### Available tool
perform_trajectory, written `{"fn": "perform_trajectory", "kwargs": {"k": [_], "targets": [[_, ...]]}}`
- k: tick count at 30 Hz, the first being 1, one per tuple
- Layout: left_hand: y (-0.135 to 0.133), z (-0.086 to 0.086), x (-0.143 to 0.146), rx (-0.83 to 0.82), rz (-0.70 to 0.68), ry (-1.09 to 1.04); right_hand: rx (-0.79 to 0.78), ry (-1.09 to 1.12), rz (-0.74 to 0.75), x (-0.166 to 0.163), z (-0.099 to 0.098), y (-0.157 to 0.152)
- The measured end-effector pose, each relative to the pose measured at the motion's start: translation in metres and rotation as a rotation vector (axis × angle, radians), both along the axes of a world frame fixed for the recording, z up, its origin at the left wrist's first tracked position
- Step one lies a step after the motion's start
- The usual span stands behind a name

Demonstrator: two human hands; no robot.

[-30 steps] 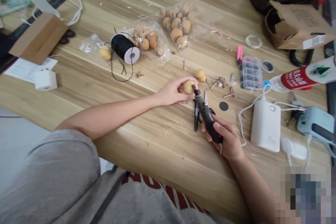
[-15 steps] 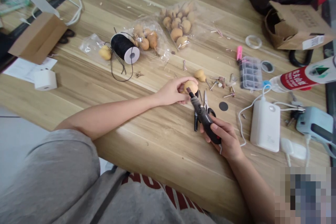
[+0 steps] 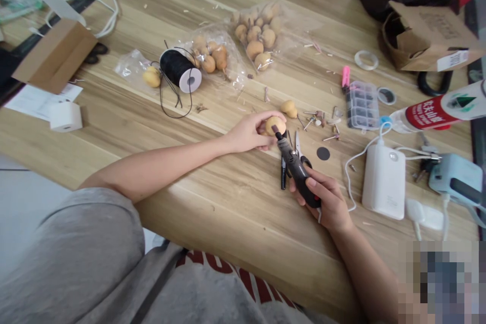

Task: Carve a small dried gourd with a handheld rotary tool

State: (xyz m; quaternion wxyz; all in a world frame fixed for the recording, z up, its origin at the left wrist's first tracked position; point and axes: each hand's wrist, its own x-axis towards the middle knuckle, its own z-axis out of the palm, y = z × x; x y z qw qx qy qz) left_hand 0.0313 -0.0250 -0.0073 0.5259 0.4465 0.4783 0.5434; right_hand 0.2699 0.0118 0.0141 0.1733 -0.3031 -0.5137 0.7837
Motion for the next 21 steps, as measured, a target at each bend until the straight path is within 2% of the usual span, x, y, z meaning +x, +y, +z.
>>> {"fn": "perform_trajectory", "kwargs": {"k": [9, 16, 21], "targets": [[0.0006, 0.0038, 0.0022, 0.004, -0.006, -0.020, -0.049, 0.028, -0.065, -0.0006, -0.0037, -0.0010], [0.0008, -0.0010, 0.0004, 0.007, -0.007, -0.019, 0.001, 0.005, 0.011, -0.0002, -0.0011, 0.0003], [0.0001, 0.0026, 0.0013, -0.007, -0.006, -0.006, -0.018, 0.002, -0.068, -0.0001, -0.0028, -0.0010]]}}
